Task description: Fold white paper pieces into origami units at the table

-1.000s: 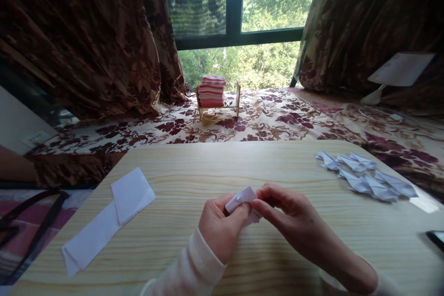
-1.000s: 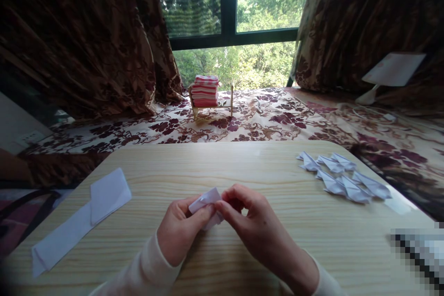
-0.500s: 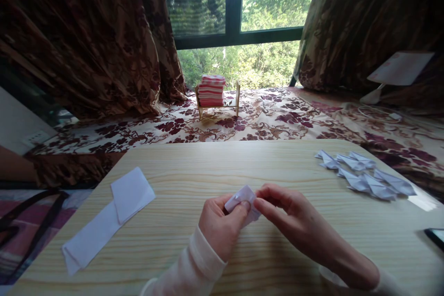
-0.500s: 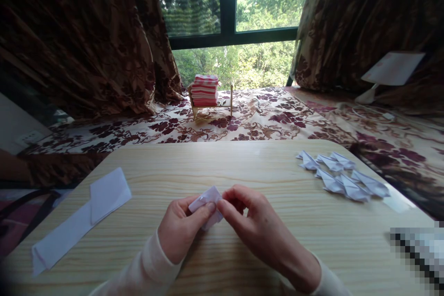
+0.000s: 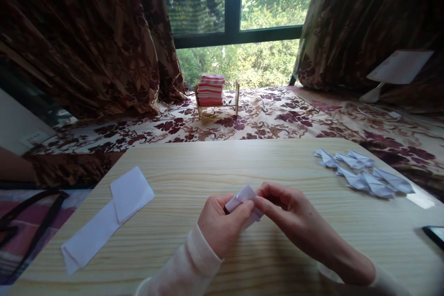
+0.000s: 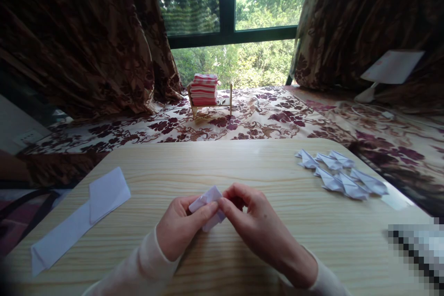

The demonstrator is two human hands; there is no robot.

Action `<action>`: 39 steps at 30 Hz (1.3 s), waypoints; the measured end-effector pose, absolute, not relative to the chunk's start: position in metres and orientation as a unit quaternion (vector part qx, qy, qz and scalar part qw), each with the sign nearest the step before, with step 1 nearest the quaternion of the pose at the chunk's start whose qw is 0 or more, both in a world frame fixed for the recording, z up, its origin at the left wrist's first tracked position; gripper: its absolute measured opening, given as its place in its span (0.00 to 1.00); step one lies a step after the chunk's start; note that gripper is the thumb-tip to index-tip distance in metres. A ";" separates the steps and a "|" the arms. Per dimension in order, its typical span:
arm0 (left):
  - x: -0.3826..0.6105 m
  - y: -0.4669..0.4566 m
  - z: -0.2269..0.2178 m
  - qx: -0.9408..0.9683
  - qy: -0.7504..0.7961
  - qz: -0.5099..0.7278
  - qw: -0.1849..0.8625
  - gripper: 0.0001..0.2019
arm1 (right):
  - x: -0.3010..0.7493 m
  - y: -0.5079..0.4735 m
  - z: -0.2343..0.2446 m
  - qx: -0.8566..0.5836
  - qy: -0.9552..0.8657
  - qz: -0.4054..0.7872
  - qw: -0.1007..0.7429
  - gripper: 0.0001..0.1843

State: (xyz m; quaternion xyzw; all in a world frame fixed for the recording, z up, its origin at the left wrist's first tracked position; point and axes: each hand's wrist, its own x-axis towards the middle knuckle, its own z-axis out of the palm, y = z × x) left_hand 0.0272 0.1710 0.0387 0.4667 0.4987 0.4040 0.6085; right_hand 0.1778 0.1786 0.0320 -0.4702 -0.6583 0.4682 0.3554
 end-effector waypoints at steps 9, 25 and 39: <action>0.025 0.171 0.033 0.446 0.508 0.472 0.566 0.12 | 0.175 0.179 0.037 -0.456 -0.652 0.523 0.306 0.22; 0.023 0.172 0.027 0.466 0.551 0.442 0.534 0.14 | 0.172 0.177 0.032 -0.455 -0.652 0.518 0.316 0.17; 0.025 0.168 0.033 0.476 0.515 0.443 0.559 0.13 | 0.178 0.175 0.039 -0.449 -0.702 0.456 0.311 0.18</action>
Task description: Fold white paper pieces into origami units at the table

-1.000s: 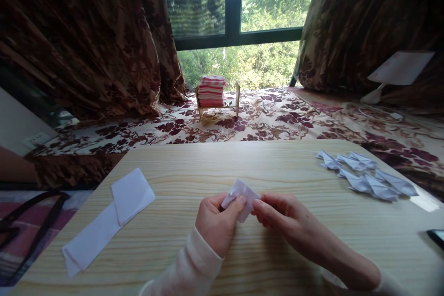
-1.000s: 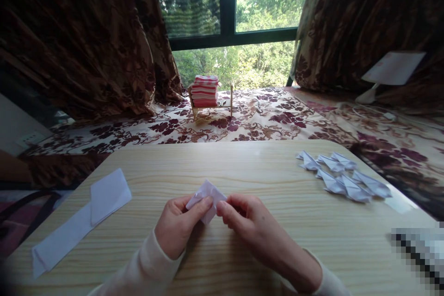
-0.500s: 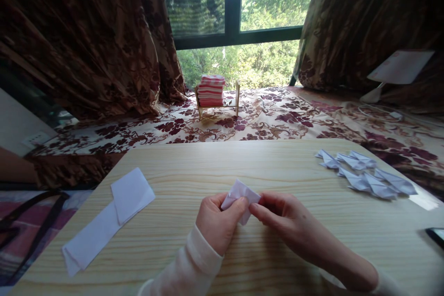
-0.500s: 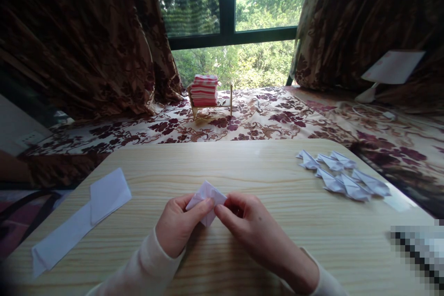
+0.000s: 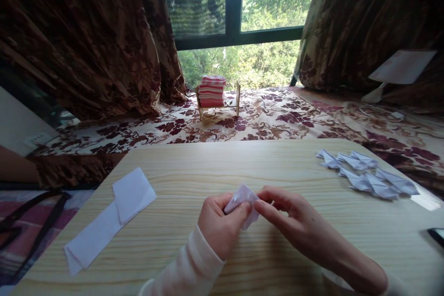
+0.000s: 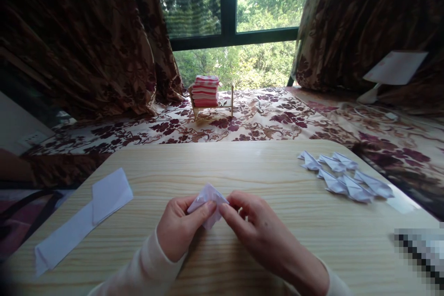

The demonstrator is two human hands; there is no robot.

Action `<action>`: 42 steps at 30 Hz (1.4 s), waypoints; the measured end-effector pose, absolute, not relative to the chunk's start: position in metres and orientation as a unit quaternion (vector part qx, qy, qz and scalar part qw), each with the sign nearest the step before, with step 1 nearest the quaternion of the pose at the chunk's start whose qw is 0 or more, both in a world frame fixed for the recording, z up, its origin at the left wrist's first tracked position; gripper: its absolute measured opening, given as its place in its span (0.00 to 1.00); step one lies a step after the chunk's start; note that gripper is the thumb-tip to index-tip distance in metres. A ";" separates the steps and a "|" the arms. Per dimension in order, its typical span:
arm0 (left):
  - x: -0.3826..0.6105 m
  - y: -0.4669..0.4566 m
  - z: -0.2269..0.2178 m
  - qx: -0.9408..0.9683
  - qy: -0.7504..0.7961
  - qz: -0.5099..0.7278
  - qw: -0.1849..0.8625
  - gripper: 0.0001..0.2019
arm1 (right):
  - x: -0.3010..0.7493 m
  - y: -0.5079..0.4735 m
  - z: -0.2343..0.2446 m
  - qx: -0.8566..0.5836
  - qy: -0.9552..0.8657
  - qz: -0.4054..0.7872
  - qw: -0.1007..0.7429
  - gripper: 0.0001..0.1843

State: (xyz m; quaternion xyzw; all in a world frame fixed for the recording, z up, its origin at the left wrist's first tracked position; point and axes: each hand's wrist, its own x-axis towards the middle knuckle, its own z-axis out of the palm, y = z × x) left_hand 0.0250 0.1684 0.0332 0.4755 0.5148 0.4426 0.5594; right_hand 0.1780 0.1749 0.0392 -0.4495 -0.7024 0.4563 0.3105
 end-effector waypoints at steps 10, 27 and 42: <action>0.029 0.169 0.032 0.426 0.519 0.472 0.572 0.10 | 0.173 0.175 0.030 -0.472 -0.625 0.489 0.384 0.19; 0.028 0.166 0.035 0.534 0.534 0.420 0.503 0.12 | 0.176 0.178 0.027 -0.434 -0.603 0.527 0.413 0.16; 0.025 0.169 0.030 0.488 0.504 0.425 0.571 0.11 | 0.171 0.180 0.028 -0.448 -0.573 0.547 0.414 0.20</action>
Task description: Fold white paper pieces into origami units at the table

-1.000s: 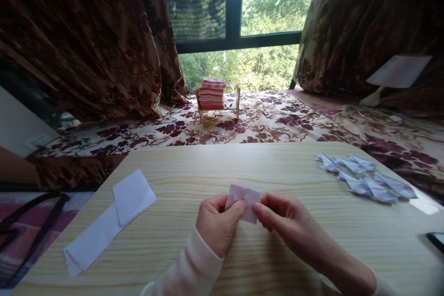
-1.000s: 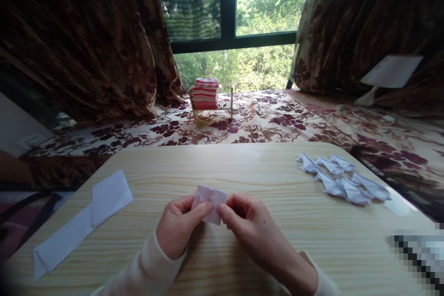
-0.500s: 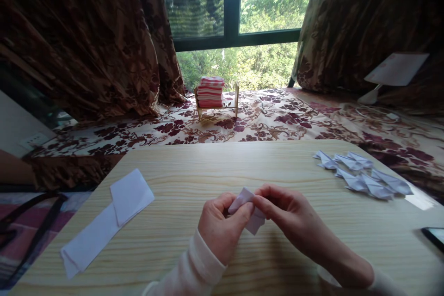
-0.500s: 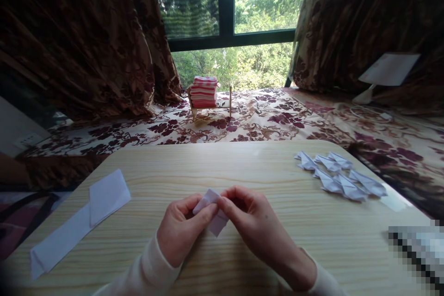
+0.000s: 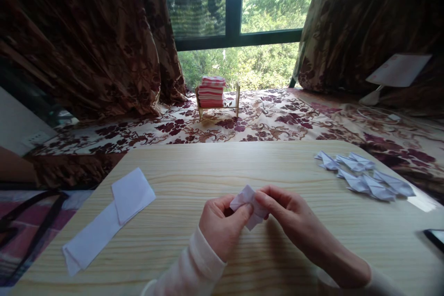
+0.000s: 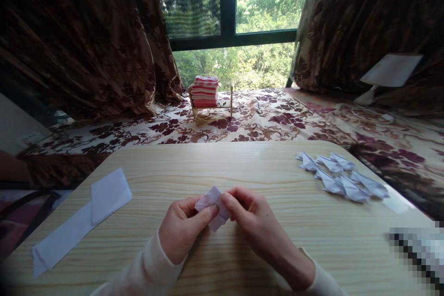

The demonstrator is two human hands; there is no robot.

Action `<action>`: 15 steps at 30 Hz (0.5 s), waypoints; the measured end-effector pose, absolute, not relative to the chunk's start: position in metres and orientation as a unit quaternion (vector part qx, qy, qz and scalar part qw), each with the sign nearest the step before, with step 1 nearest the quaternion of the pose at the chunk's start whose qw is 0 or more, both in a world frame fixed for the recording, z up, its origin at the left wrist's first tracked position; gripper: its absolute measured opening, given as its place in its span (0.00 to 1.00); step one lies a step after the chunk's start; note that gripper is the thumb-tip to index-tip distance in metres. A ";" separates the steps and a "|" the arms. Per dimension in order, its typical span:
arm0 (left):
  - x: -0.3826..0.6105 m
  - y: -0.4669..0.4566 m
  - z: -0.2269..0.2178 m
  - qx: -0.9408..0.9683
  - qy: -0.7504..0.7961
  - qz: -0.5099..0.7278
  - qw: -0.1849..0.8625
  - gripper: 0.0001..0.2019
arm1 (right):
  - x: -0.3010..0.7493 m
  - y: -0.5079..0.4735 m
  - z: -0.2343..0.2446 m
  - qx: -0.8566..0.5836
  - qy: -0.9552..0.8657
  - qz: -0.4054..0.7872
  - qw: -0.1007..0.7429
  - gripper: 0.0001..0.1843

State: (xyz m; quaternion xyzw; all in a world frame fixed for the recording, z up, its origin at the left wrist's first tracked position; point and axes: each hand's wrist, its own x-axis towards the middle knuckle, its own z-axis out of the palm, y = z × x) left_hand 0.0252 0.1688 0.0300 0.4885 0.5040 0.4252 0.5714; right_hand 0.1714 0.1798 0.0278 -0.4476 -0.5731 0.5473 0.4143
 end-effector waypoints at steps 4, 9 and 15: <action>0.030 0.167 0.030 0.504 0.517 0.408 0.558 0.11 | 0.173 0.178 0.029 -0.428 -0.583 0.568 0.393 0.18; 0.034 0.165 0.033 0.491 0.475 0.398 0.612 0.10 | 0.174 0.179 0.030 -0.442 -0.547 0.569 0.426 0.18; 0.031 0.166 0.033 0.488 0.479 0.400 0.610 0.13 | 0.176 0.180 0.029 -0.438 -0.538 0.586 0.419 0.20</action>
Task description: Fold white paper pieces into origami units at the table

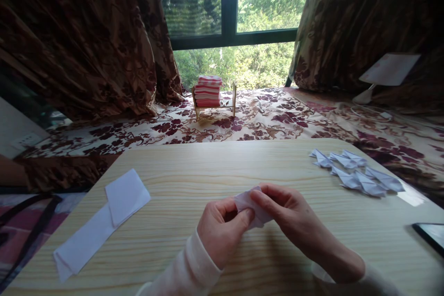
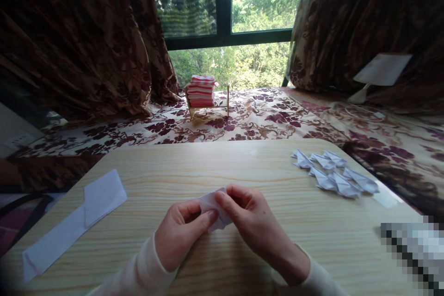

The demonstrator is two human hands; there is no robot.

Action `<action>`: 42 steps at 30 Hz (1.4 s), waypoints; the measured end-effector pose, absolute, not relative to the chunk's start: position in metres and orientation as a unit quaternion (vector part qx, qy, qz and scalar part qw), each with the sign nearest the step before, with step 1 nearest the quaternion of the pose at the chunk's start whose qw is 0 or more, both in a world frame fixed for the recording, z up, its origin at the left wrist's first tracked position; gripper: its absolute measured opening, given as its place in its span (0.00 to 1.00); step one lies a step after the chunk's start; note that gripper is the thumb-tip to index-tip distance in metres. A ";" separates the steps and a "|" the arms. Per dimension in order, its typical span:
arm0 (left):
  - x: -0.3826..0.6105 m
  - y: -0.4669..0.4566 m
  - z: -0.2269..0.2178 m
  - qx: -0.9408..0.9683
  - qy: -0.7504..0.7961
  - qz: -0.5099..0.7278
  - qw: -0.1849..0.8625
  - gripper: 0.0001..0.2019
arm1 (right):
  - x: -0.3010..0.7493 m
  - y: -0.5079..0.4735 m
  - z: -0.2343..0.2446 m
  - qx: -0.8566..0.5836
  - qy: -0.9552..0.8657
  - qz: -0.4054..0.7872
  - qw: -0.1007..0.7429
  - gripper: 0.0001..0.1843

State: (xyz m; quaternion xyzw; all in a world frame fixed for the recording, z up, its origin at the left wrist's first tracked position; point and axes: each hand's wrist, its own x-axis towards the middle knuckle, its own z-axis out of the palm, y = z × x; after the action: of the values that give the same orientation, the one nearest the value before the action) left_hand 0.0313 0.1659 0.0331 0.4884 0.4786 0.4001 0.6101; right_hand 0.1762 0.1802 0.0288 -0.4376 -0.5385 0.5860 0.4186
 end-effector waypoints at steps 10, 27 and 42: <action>0.031 0.164 0.037 0.549 0.492 0.418 0.530 0.13 | 0.170 0.171 0.021 -0.440 -0.601 0.513 0.427 0.19; 0.026 0.170 0.034 0.482 0.498 0.424 0.583 0.14 | 0.184 0.185 0.037 -0.442 -0.617 0.492 0.427 0.15; 0.024 0.169 0.021 0.349 0.482 0.495 0.633 0.23 | 0.189 0.176 0.037 -0.276 -0.842 -0.042 0.462 0.16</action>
State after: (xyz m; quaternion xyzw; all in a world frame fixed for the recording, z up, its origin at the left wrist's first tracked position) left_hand 0.0239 0.1694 0.0213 0.3488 0.4823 0.4948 0.6332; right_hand 0.1886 0.1763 0.0367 -0.2755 -0.8418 -0.0417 0.4622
